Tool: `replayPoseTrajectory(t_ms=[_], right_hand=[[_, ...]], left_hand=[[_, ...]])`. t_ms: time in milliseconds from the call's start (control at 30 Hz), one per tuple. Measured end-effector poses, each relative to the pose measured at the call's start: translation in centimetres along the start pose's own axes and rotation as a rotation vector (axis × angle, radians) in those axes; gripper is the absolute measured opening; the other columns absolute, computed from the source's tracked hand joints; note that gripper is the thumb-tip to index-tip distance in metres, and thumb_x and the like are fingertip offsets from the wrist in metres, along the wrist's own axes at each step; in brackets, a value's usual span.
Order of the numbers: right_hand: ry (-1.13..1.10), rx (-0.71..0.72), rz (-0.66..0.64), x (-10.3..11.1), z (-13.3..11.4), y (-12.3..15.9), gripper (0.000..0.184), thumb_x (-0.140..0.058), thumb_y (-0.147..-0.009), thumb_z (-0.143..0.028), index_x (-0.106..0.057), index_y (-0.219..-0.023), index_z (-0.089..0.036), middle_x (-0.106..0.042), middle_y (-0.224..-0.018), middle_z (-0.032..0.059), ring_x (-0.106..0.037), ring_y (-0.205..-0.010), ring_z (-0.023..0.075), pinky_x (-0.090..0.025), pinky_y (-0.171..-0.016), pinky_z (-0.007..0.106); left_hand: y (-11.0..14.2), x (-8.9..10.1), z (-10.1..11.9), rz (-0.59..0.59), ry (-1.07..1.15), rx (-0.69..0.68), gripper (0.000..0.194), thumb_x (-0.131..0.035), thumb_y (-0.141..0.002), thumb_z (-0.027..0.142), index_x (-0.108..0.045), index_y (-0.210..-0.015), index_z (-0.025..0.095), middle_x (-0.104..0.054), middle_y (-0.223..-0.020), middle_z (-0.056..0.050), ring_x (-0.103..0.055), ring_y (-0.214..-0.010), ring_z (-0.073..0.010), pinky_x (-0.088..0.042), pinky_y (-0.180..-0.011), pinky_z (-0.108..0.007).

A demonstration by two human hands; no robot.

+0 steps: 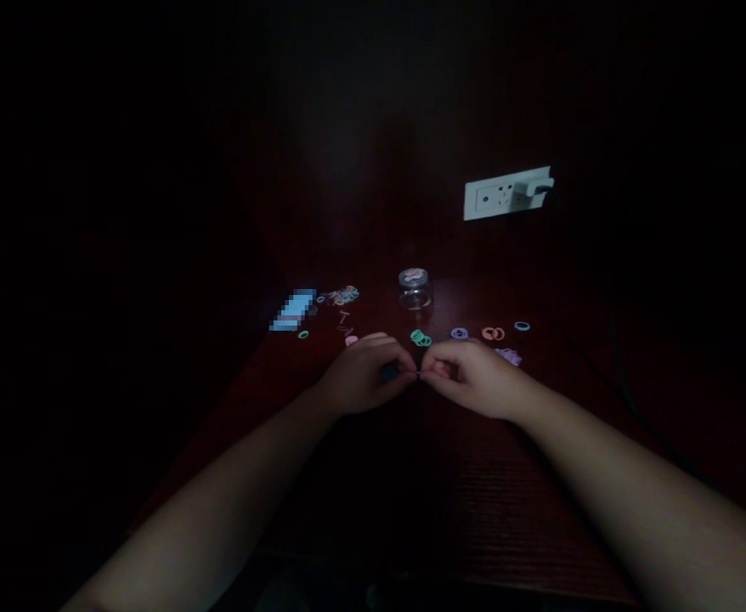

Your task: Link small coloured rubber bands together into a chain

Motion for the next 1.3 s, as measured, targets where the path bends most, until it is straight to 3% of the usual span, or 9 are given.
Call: replayPoseTrajectory(t_ms=[767, 967, 1133, 1300], right_hand=[[0.057, 0.048, 0.038, 0.33, -0.50, -0.10, 0.019, -0.061, -0.087, -0.033, -0.064, -0.075, -0.018, -0.054, -0.061, -0.0015, -0.047, -0.055, 0.0108, -0.038, -0.051, 0.022], [0.026, 0.033, 0.029, 0.32, -0.33, -0.02, 0.020, -0.061, -0.086, -0.034, -0.064, -0.075, -0.018, -0.053, -0.060, -0.0018, -0.046, -0.054, 0.0105, -0.037, -0.050, 0.022], [0.044, 0.042, 0.017, 0.28, -0.51, -0.09, 0.020, -0.060, -0.087, -0.034, -0.064, -0.075, -0.018, -0.054, -0.061, -0.0013, -0.048, -0.055, 0.0115, -0.038, -0.052, 0.024], [0.049, 0.046, 0.001, 0.12, -0.47, -0.15, 0.020, -0.060, -0.087, -0.034, -0.064, -0.075, -0.018, -0.054, -0.063, -0.0006, -0.049, -0.058, 0.0123, -0.039, -0.054, 0.025]], left_hand=[[0.19, 0.34, -0.13, -0.011, -0.003, -0.013, 0.003, -0.062, -0.086, 0.024, -0.063, -0.086, 0.020, -0.067, -0.085, 0.001, -0.058, -0.082, -0.0145, -0.046, -0.079, -0.029], [0.26, 0.09, -0.14, -0.037, -0.002, -0.015, 0.006, -0.063, -0.087, 0.027, -0.062, -0.086, 0.021, -0.067, -0.087, 0.000, -0.059, -0.083, -0.0154, -0.046, -0.081, -0.031], [0.27, -0.23, -0.44, -0.050, 0.003, -0.007, 0.019, -0.066, -0.087, 0.036, -0.063, -0.099, 0.022, -0.069, -0.098, -0.001, -0.061, -0.092, -0.0174, -0.046, -0.089, -0.035], [0.13, -0.35, -0.28, -0.082, -0.004, -0.011, 0.010, -0.059, -0.092, 0.031, -0.065, -0.096, 0.023, -0.070, -0.099, -0.001, -0.063, -0.094, -0.0166, -0.045, -0.094, -0.035]])
Point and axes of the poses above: each hand's wrist, its own y-axis away from the middle knuckle, its own x-axis out of the back of the hand, z = x × y, the point moved 6 cm from there along -y, towards the middle knuckle
